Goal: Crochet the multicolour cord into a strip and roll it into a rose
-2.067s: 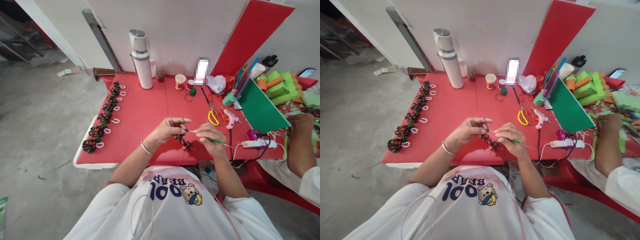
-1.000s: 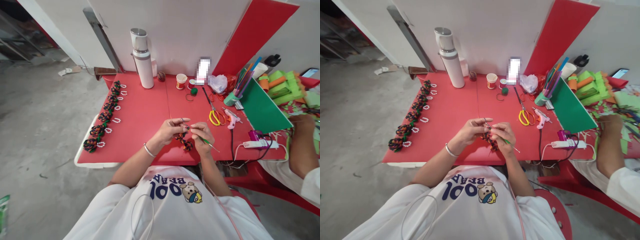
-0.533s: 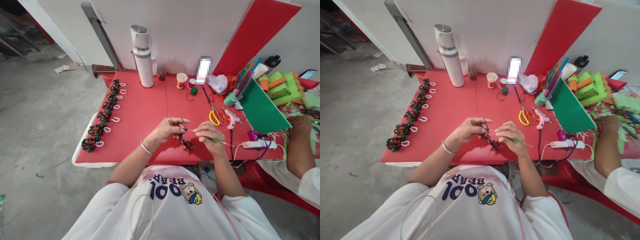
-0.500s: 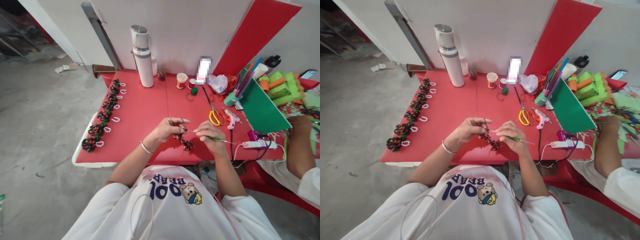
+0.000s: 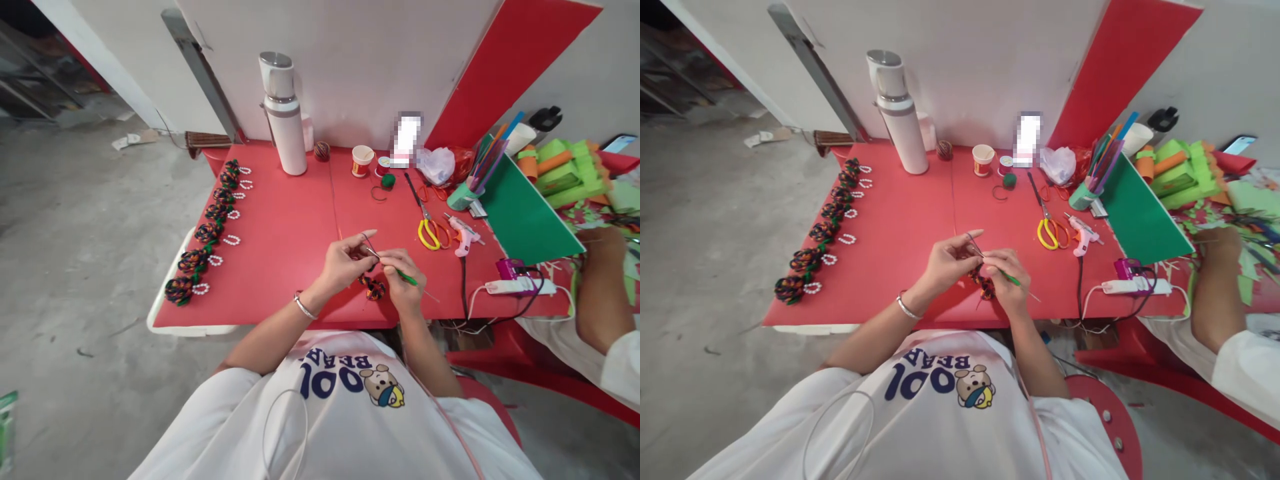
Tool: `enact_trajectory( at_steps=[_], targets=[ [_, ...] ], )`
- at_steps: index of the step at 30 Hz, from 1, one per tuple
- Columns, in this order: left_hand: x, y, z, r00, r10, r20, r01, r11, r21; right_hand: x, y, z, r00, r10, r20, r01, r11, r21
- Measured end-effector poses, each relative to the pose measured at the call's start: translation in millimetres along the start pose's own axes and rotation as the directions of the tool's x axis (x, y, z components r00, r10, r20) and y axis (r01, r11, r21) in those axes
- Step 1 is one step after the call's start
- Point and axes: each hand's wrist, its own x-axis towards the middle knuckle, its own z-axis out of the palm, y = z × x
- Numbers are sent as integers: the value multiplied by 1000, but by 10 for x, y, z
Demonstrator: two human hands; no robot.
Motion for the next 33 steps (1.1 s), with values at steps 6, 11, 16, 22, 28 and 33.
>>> enact_trajectory(
  at_steps=[6,11,16,22,28,33],
  targets=[
    [42,-66,-6,996,-32,84,42,993,-113,15,-19,50,971,-148,-188,106,971,-215],
    [77,6,-150,971,-74,229,109,984,-142,162,150,4,995,103,-7,-94,935,341],
    [66,124,-231,971,-82,224,89,996,-23,568,161,-437,876,47,480,-237,909,343],
    [82,125,-171,996,4,87,-18,987,162,854,-154,-658,771,57,634,-139,987,80],
    [103,110,-165,1000,-14,-8,15,991,136,591,-172,-474,846,-159,509,254,959,-123],
    [130,72,-176,979,-133,153,162,968,-191,125,6,-160,942,-302,146,333,890,-312]
  ],
)
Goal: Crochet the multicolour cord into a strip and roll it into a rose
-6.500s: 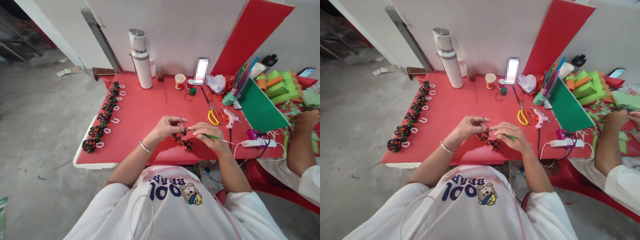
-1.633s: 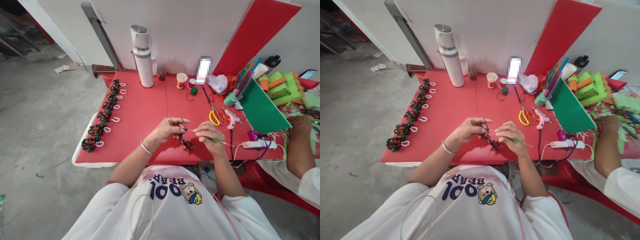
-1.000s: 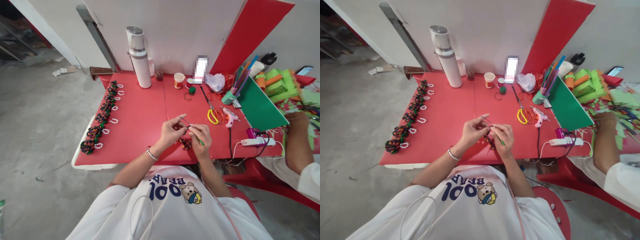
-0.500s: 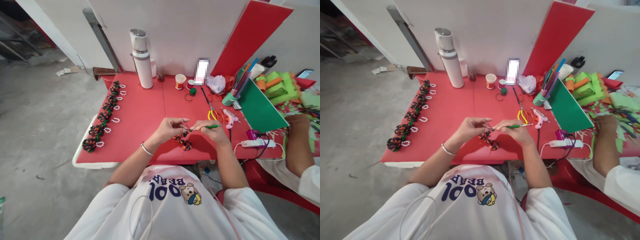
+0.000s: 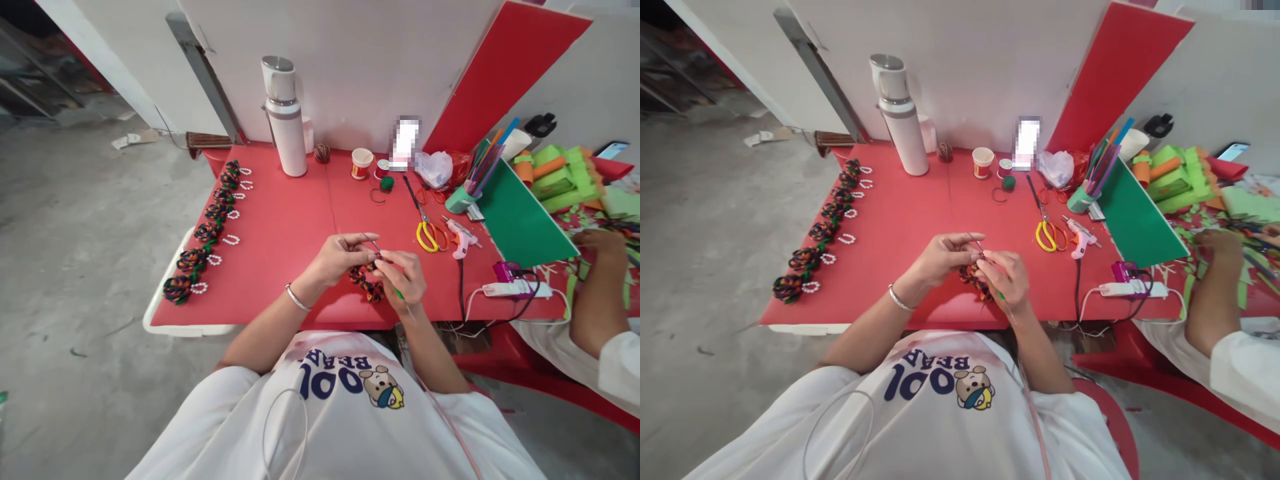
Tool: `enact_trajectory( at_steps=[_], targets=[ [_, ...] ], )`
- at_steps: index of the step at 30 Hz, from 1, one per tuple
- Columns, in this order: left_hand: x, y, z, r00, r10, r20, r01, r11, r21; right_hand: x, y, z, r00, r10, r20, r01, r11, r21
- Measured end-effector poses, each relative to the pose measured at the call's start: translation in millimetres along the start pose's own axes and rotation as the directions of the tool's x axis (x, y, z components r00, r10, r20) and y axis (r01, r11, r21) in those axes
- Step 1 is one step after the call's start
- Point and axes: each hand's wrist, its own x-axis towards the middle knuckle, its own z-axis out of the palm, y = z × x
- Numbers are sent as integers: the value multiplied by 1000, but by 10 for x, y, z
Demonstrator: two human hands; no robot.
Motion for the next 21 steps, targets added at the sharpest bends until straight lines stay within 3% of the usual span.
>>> enact_trajectory(
  at_steps=[2,4,7,10,13,15,17,18,19,21],
  targets=[
    [5,4,-10,998,-51,36,53,997,-52,-87,-6,86,994,26,-110,-26,1000,3],
    [2,34,-32,996,-68,61,71,996,-48,-68,12,81,993,37,-111,-28,996,80],
    [-10,109,-92,996,-43,75,41,999,27,132,54,-91,994,41,106,-69,957,282],
    [-20,171,-151,996,-41,82,30,991,129,402,87,-343,946,22,324,-161,897,412],
    [-17,193,-159,991,-56,122,30,978,205,565,116,-485,887,29,461,-275,835,476],
    [-6,184,-129,988,-36,150,5,979,205,558,131,-445,868,81,490,-380,744,550],
    [7,157,-78,988,8,154,-34,985,169,461,128,-295,891,180,416,-428,638,640],
    [11,140,-51,989,26,147,-48,987,154,391,115,-193,915,248,319,-403,616,677],
    [13,122,-24,991,38,131,-57,988,144,314,93,-86,919,324,223,-385,627,677],
    [7,86,16,995,48,83,-60,989,137,169,29,102,918,395,43,-344,736,583]
  ],
)
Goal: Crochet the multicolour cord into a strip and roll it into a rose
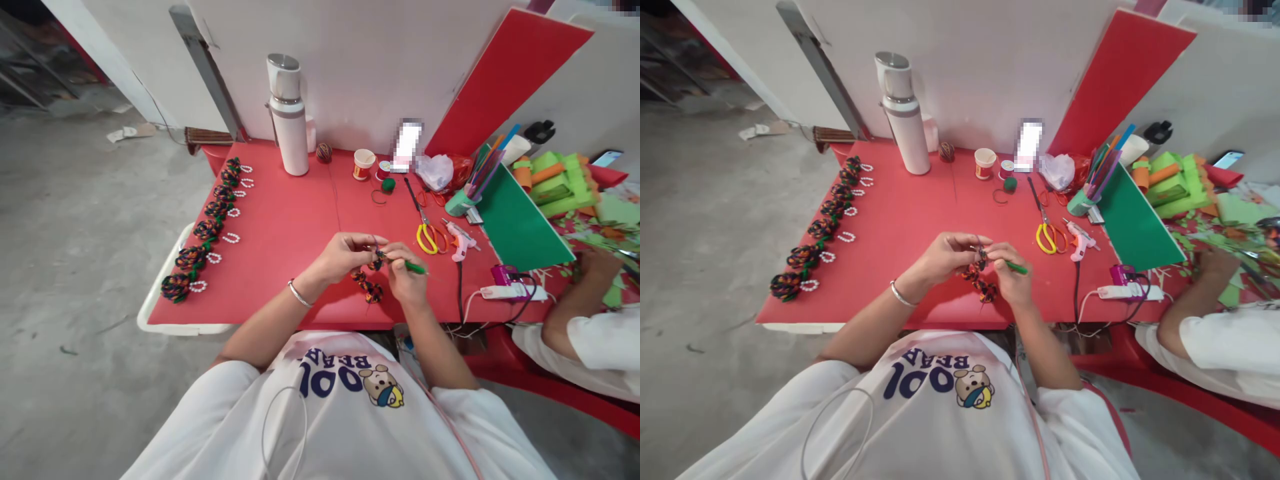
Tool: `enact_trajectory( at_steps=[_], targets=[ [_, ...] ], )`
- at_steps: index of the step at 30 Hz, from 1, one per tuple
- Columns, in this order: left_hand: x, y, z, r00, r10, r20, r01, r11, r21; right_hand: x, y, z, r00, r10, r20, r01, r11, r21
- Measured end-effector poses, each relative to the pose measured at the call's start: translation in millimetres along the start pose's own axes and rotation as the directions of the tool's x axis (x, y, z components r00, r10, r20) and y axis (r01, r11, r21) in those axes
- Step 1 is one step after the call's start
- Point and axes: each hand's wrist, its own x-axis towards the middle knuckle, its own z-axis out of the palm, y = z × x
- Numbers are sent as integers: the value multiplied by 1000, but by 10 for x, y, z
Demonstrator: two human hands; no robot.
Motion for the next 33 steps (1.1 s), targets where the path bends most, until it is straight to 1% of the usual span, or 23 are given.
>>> enact_trajectory(
  at_steps=[1,2,4,6,8,10,12,13,15,17,18,20,22,24,26,28,30,33],
  targets=[
    [-6,-14,13,1000,-2,-27,2,1000,-6,-63,31,63,998,-20,-67,15,998,-67],
    [-14,-27,18,998,1,-56,-2,1000,-16,-113,43,110,994,-43,-103,30,991,-128],
    [-27,-52,14,994,24,-106,-27,999,-34,-166,22,155,990,-80,-120,55,978,-200],
    [-31,-80,6,989,57,-136,-60,998,-19,-169,-35,152,988,-122,-95,94,962,-257],
    [-24,-114,18,980,104,-171,-102,995,20,-155,-92,137,983,-174,-59,143,927,-347],
    [-14,-157,56,964,148,-222,-139,989,55,-155,-121,141,970,-242,-17,209,870,-446],
    [-7,-205,108,947,163,-277,-153,987,57,-180,-111,169,946,-323,16,282,802,-527],
    [-8,-228,131,945,147,-291,-142,989,37,-199,-93,189,930,-367,24,317,767,-558],
    [-16,-262,160,958,68,-278,-83,996,-41,-236,-44,225,898,-439,17,361,716,-598],
    [-31,-270,156,974,-26,-225,-5,991,-137,-245,1,237,881,-474,-14,375,715,-590],
    [-41,-261,143,979,-60,-196,25,984,-175,-234,15,227,884,-467,-28,372,737,-564],
    [-60,-220,102,984,-77,-162,41,976,-212,-176,17,167,912,-410,-25,351,810,-469],
    [-76,-165,55,987,-38,-155,8,982,-189,-81,-18,64,946,-320,45,315,882,-351],
    [-86,-116,12,989,5,-150,-25,991,-129,30,-85,-61,958,-236,163,273,925,-264],
    [-88,-87,-19,990,27,-136,-36,997,-65,133,-169,-176,940,-185,287,257,937,-236],
    [-84,-74,-37,992,31,-123,-33,999,-15,214,-255,-262,909,-164,382,268,933,-239],
    [-78,-65,-44,994,25,-109,-23,1000,15,268,-328,-317,883,-154,444,285,926,-247],
    [-73,-45,-43,997,5,-83,-1,999,42,311,-404,-361,857,-133,497,294,919,-261]
  ],
)
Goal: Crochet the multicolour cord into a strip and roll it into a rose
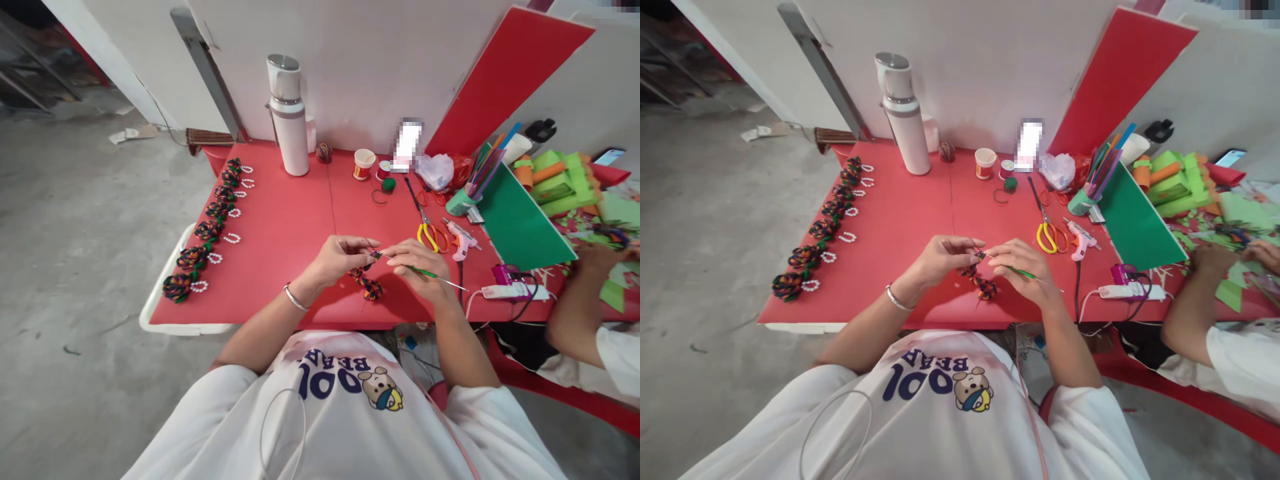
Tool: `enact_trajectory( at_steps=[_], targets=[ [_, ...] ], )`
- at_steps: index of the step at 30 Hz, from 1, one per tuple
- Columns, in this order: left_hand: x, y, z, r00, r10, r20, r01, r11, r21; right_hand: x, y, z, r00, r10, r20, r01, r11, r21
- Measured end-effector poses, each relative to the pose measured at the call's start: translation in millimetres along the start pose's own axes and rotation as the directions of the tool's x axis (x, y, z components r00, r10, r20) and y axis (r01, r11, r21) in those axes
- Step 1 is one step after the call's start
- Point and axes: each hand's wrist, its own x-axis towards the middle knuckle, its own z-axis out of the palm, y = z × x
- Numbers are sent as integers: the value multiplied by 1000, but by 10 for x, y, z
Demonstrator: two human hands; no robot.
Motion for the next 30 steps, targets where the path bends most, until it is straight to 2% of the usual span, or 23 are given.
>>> enact_trajectory(
  at_steps=[6,10,14,18,20,24,26,28,30],
  targets=[
    [1,42,-8,999,2,36,-5,997,79,23,-54,-99,998,-3,70,4,1000,-15],
    [8,44,-15,999,-25,46,22,998,57,15,-74,-104,999,-5,40,6,1000,-28],
    [15,38,16,997,-50,63,50,999,8,-40,-50,56,991,-17,-131,23,999,45],
    [14,28,70,992,-54,115,61,996,-59,-116,30,332,951,16,-308,33,988,151],
    [9,11,88,990,-42,133,52,996,-70,-148,71,450,933,11,-360,38,991,131],
    [-7,-43,114,994,16,108,-16,1000,-2,-198,93,579,900,-32,-434,17,999,-39],
    [-19,-56,134,995,91,37,-94,989,117,-218,71,610,849,-29,-528,-22,996,-89],
    [-31,-50,164,973,222,-69,-195,941,277,-234,39,642,793,1,-609,-71,993,-91],
    [-37,-39,197,928,344,-144,-269,885,379,-248,8,688,767,37,-641,-97,994,-58]
  ],
)
